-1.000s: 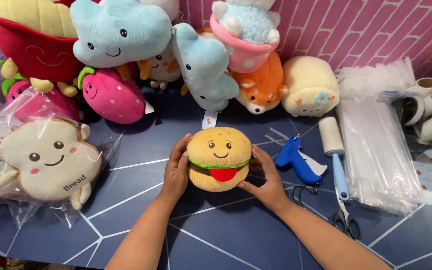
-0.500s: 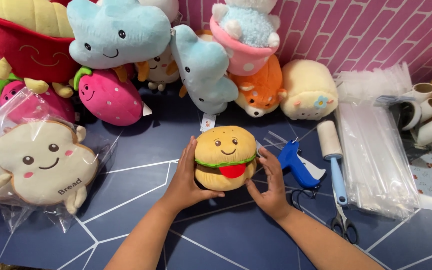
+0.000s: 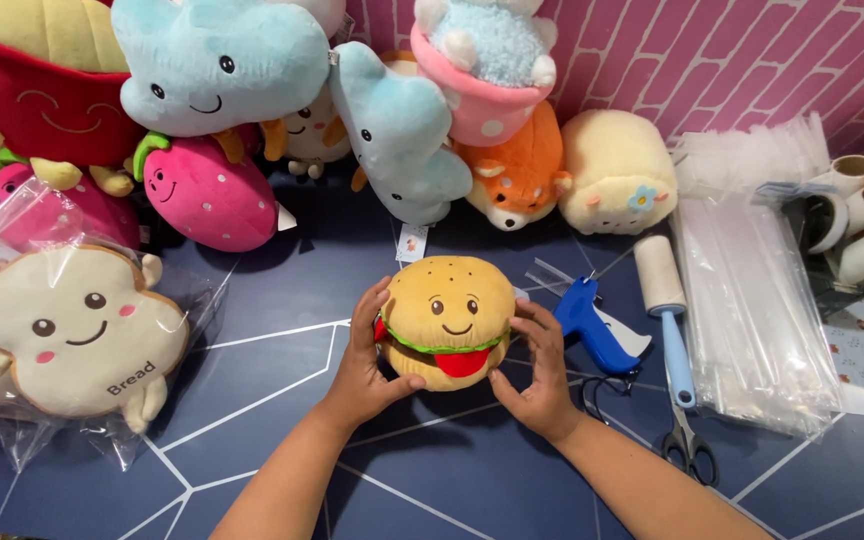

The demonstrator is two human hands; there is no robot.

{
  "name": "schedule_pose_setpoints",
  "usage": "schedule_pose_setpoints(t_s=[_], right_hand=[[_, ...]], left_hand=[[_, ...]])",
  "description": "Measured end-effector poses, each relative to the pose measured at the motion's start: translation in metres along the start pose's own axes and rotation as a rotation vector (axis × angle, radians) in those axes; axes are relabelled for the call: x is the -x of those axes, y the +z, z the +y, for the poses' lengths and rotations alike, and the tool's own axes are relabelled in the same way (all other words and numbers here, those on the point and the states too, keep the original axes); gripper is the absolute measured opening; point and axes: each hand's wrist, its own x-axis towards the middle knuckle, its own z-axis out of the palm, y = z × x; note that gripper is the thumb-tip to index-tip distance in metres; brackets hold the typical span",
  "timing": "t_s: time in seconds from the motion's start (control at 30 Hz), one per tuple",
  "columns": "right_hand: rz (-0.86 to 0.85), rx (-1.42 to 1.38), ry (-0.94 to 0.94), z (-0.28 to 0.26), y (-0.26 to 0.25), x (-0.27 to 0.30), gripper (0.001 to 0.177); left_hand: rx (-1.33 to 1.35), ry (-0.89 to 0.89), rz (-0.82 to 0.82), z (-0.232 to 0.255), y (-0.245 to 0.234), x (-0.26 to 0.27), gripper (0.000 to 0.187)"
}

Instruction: The person labels a burger plush toy using a blue tool and then places the plush toy into a clear plastic bag.

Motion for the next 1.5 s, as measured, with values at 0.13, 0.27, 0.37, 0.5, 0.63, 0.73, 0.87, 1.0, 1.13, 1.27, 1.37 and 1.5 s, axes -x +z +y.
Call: schedule_pose_setpoints(t_s=[0.13,0.27,0.37,0.5,0.63,0.73,0.87,1.0,1.13,1.27,1.37,1.5], right_hand=[[0.000,0.038,0.067,0.011,0.002,0.006,0.073],[-0.058,-0.056,0.207,0.018,0.006,0.012,0.079],[-0.065,-0.036,0.228,0.016,0.006,0.010,0.083],[-0.051,-0.014,0.246,0.014,0.005,0.010,0.087],[-0.046,0.015,0.237,0.005,0.000,0.003,0.095],[-0.084,0.025,0.229,0.006,-0.003,0.003,0.111],[-0.195,-0.069,0.340,0.006,0.001,0.007,0.111],[-0.213,-0.019,0.366,0.007,-0.003,0.007,0.112],[-0.236,0.011,0.397,0.003,-0.009,0.005,0.111],[-0.212,0.083,0.409,0.005,-0.007,0.006,0.116],[-0.226,0.112,0.439,0.001,-0.005,0.001,0.116],[-0.248,0.168,0.484,0.000,-0.002,-0.001,0.117]], left_hand=[[-0.004,-0.065,0.016,-0.006,0.008,0.005,0.113],[0.066,-0.122,-0.012,0.005,0.007,0.003,0.099],[0.086,-0.115,-0.032,0.007,0.004,0.001,0.093],[0.115,-0.089,-0.044,0.003,0.005,0.003,0.085],[0.129,-0.068,-0.019,0.003,0.003,0.002,0.086],[0.142,-0.039,-0.021,0.005,0.003,0.000,0.102],[0.111,-0.024,-0.041,0.009,0.000,-0.002,0.117],[0.117,-0.029,-0.050,0.012,-0.003,-0.004,0.119],[0.081,-0.058,-0.147,0.022,-0.013,-0.002,0.112],[0.080,-0.029,-0.140,0.019,-0.015,-0.002,0.111],[0.073,0.004,-0.111,0.018,-0.015,-0.003,0.108],[0.062,0.019,-0.073,0.018,-0.016,-0.004,0.105]])
